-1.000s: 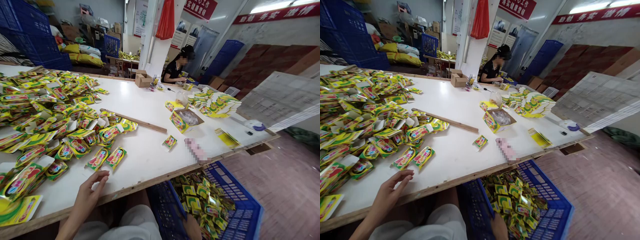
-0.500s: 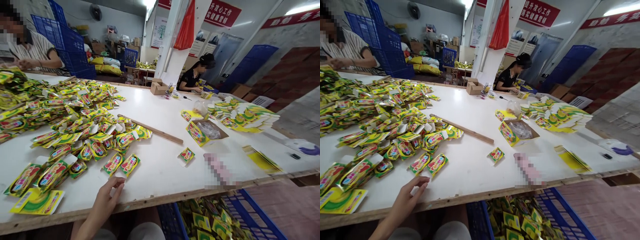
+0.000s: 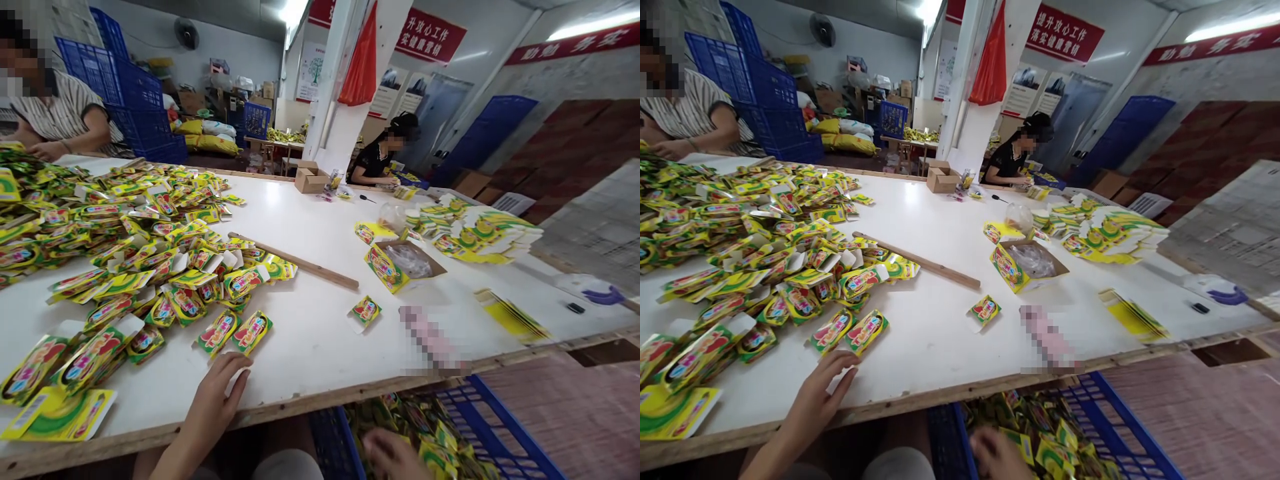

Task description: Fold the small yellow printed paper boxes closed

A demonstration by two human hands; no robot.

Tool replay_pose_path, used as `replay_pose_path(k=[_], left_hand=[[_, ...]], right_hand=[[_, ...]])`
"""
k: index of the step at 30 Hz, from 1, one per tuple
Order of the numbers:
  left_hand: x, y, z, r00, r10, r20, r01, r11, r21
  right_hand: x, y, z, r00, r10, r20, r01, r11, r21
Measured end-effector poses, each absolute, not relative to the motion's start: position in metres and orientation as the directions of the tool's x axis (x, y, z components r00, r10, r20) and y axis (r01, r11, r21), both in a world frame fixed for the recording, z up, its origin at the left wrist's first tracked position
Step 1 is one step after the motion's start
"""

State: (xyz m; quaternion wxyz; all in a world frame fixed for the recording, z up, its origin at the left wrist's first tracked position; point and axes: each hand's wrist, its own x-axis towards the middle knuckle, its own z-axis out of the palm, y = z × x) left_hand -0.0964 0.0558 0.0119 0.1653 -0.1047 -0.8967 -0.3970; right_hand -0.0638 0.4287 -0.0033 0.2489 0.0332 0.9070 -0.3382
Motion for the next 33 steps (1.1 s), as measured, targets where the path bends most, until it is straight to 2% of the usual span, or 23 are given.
replay_pose_path(k=[1, 2, 3, 4, 5, 7, 9, 11, 13, 15, 16, 18, 20, 23, 27, 29, 33], left_hand=[[-0.094, 0.055, 0.012, -0.927, 0.052, 0.371, 0.310, 0.666, 0.679], [-0.092, 0.054, 0.012, -0.931, 0.048, 0.363, 0.300, 0.668, 0.681], [-0.091, 0.054, 0.012, -0.933, 0.047, 0.356, 0.294, 0.669, 0.682], [-0.090, 0.054, 0.011, -0.935, 0.048, 0.352, 0.291, 0.670, 0.683], [-0.089, 0.054, 0.011, -0.936, 0.051, 0.347, 0.290, 0.671, 0.682], [-0.088, 0.055, 0.011, -0.939, 0.057, 0.338, 0.287, 0.671, 0.684], [-0.088, 0.056, 0.010, -0.946, 0.058, 0.319, 0.275, 0.666, 0.694], [-0.088, 0.056, 0.010, -0.953, 0.051, 0.298, 0.257, 0.654, 0.711], [-0.088, 0.056, 0.011, -0.958, 0.038, 0.283, 0.242, 0.636, 0.732], [-0.088, 0.057, 0.012, -0.961, 0.016, 0.277, 0.229, 0.611, 0.758], [-0.087, 0.058, 0.013, -0.963, 0.001, 0.271, 0.219, 0.593, 0.775], [-0.087, 0.061, 0.014, -0.967, -0.034, 0.252, 0.196, 0.532, 0.824], [-0.088, 0.066, 0.014, -0.968, -0.050, 0.244, 0.199, 0.436, 0.878], [-0.090, 0.067, 0.012, -0.963, -0.094, 0.251, 0.214, 0.294, 0.932], [-0.088, 0.053, 0.012, -0.976, -0.151, 0.155, 0.135, 0.138, 0.981], [-0.086, 0.044, 0.015, -0.990, -0.105, 0.094, 0.087, 0.065, 0.994], [-0.083, 0.034, 0.021, -1.000, -0.025, 0.007, 0.007, -0.001, 1.000]], right_hand=[[-0.086, 0.429, 0.013, -0.902, -0.196, -0.385, 0.132, 0.723, -0.678], [-0.111, 0.430, 0.029, -0.946, -0.220, -0.239, 0.013, 0.709, -0.705], [-0.137, 0.430, 0.044, -0.979, -0.189, -0.076, -0.097, 0.760, -0.642], [-0.163, 0.431, 0.055, -0.982, -0.166, 0.084, -0.186, 0.836, -0.516], [-0.188, 0.432, 0.063, -0.966, -0.188, 0.180, -0.243, 0.898, -0.367], [-0.230, 0.434, 0.067, -0.948, -0.250, 0.198, -0.271, 0.959, -0.085], [-0.259, 0.436, 0.060, -0.951, -0.282, 0.128, -0.274, 0.958, 0.080], [-0.273, 0.437, 0.051, -0.947, -0.305, 0.095, -0.292, 0.947, 0.130], [-0.273, 0.431, 0.047, -0.932, -0.346, 0.103, -0.332, 0.934, 0.132], [-0.259, 0.411, 0.048, -0.917, -0.369, 0.153, -0.365, 0.929, 0.058], [-0.248, 0.395, 0.050, -0.913, -0.357, 0.195, -0.370, 0.928, -0.032], [-0.218, 0.352, 0.050, -0.921, -0.285, 0.266, -0.361, 0.880, -0.308], [-0.186, 0.302, 0.047, -0.941, -0.248, 0.232, -0.339, 0.734, -0.588], [-0.150, 0.237, 0.038, -0.947, -0.288, 0.145, -0.276, 0.493, -0.825], [-0.134, 0.198, 0.027, -0.950, -0.278, 0.145, -0.215, 0.241, -0.946], [-0.133, 0.195, 0.024, -0.949, -0.264, 0.170, -0.218, 0.163, -0.962], [-0.132, 0.198, 0.021, -0.931, -0.319, 0.179, -0.216, 0.083, -0.973]])
